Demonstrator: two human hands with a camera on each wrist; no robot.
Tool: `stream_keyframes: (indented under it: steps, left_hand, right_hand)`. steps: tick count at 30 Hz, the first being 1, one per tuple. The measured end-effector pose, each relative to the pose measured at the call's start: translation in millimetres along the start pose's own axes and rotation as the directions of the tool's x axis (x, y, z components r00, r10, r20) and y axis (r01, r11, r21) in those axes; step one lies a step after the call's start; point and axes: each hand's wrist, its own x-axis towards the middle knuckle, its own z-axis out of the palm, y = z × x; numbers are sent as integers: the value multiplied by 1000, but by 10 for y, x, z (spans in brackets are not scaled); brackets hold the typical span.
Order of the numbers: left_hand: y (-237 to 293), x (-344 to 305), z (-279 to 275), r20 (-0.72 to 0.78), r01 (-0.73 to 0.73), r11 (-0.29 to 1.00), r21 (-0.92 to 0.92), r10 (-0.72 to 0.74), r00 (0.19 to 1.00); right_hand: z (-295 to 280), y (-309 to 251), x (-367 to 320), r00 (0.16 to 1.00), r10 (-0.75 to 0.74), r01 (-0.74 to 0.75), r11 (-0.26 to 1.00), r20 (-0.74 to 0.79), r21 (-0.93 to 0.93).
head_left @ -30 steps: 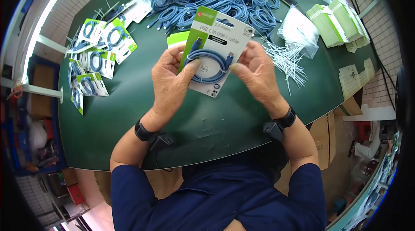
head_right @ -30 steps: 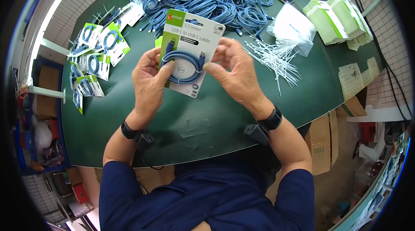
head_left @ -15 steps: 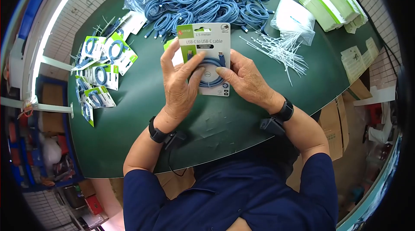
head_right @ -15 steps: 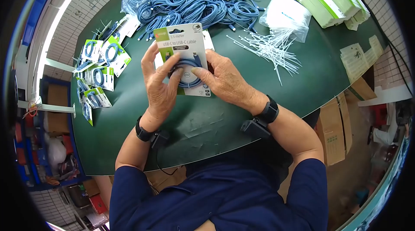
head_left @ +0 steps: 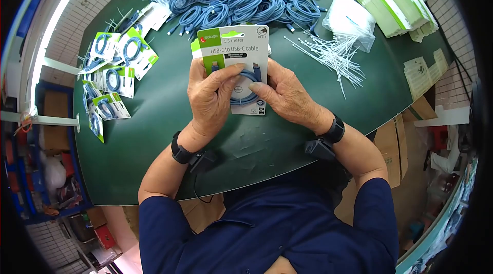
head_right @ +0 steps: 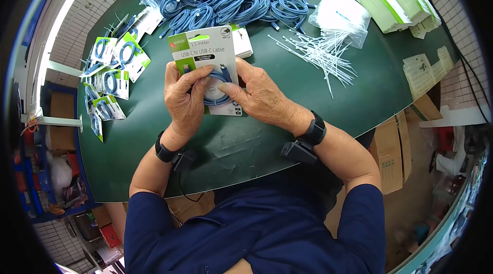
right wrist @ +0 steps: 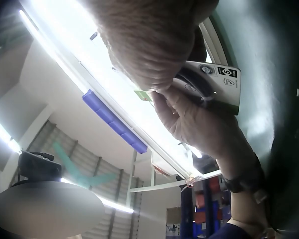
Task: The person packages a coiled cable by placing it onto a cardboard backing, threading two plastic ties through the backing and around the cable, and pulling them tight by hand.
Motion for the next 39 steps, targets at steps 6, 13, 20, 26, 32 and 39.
stream_keyframes:
  steps: [6,13,20,26,32,39]
  left_hand:
    - [46,16,7,-4,33,999,-1,-33,999]
    - [-13,-44,5,44,57,998,10,-57,997]
    - [83,23,93,-71,176,947,-268,-202,977]
    - [232,39,60,-89,107,989,-98,-115,989]
    - [204,32,-2,313,-418,841,344,317,895]
    - [197,43,-55,396,-407,893,194,308,865]
  right_hand:
    - [-22,-125,32,996,-68,62,992,-57,-114]
    - [5,-66,7,997,-18,13,998,-79,-56]
    - [-41,-98,73,973,-42,55,997,-229,49]
    - [-163,-129,87,943,-20,58,993,-331,106]
    - [-177,-100,65,951,-6,40,994,-309,105]
    - [-144,-56,54,965,34,12,985,-259,174]
